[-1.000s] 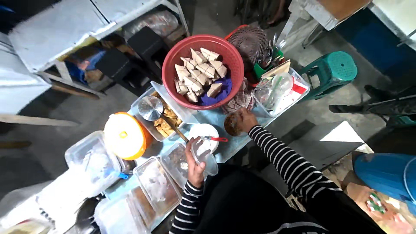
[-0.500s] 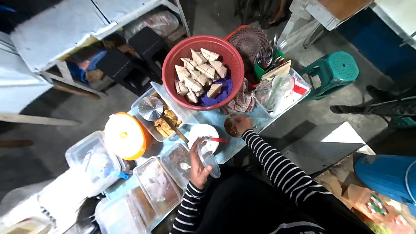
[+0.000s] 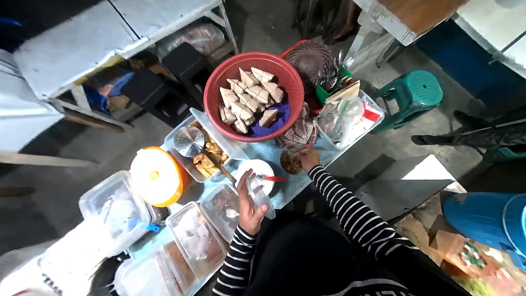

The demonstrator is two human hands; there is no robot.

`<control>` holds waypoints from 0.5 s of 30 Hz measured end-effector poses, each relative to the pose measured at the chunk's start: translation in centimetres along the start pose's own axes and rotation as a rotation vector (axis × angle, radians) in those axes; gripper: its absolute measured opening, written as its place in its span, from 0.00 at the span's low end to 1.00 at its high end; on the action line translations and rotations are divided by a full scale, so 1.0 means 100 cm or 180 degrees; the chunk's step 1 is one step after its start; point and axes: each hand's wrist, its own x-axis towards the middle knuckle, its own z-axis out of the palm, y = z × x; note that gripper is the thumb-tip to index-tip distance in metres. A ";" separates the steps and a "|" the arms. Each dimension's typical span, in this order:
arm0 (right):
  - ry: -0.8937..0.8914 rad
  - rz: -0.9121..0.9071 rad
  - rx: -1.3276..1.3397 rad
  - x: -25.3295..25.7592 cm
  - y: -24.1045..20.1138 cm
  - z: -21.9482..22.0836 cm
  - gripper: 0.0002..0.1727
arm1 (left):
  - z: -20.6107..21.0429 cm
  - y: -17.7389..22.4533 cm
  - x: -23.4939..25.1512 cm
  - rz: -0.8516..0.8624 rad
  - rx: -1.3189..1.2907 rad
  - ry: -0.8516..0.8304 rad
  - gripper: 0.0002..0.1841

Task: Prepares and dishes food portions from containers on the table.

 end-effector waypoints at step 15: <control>0.1559 -0.0302 0.2083 -0.107 0.082 -0.112 0.19 | 0.135 -0.066 0.123 -0.0505 0.3492 -0.1802 0.55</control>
